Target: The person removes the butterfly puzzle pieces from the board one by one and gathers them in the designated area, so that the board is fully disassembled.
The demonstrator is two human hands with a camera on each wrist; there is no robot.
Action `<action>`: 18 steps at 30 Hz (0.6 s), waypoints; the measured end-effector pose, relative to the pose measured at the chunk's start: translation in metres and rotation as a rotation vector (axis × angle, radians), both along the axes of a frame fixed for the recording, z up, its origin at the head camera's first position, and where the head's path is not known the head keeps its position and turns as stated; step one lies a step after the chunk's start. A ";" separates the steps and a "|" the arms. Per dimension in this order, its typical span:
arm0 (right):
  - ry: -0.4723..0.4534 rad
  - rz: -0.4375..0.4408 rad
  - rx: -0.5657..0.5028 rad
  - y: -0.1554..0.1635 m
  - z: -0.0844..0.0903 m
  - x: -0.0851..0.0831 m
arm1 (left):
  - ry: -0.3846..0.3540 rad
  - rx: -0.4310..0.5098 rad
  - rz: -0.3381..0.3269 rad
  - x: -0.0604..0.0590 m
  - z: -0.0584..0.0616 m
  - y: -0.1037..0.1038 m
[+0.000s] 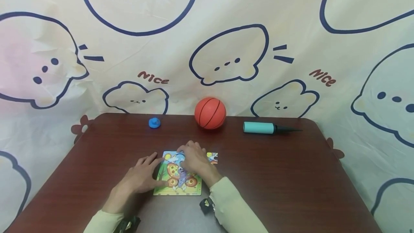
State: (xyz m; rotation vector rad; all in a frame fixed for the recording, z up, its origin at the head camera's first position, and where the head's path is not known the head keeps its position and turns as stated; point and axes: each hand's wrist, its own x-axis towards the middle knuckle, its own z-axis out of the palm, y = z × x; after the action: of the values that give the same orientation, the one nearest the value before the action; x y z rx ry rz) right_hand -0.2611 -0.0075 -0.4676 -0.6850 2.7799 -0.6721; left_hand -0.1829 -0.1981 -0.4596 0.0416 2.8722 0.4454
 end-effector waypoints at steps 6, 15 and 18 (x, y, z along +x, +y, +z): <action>-0.017 0.023 -0.068 0.009 -0.002 0.000 | -0.001 0.005 0.005 0.000 -0.001 0.000; -0.024 0.040 -0.211 0.016 -0.003 -0.003 | 0.004 0.005 0.004 0.001 -0.003 -0.002; -0.033 0.027 -0.232 0.019 0.000 -0.002 | 0.003 0.006 0.002 0.001 -0.004 -0.002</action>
State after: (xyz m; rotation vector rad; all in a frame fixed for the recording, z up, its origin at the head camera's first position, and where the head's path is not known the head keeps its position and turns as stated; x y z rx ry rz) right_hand -0.2634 0.0117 -0.4676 -0.7443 2.6831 -1.0020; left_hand -0.1823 -0.2001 -0.4633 0.0407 2.8746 0.4543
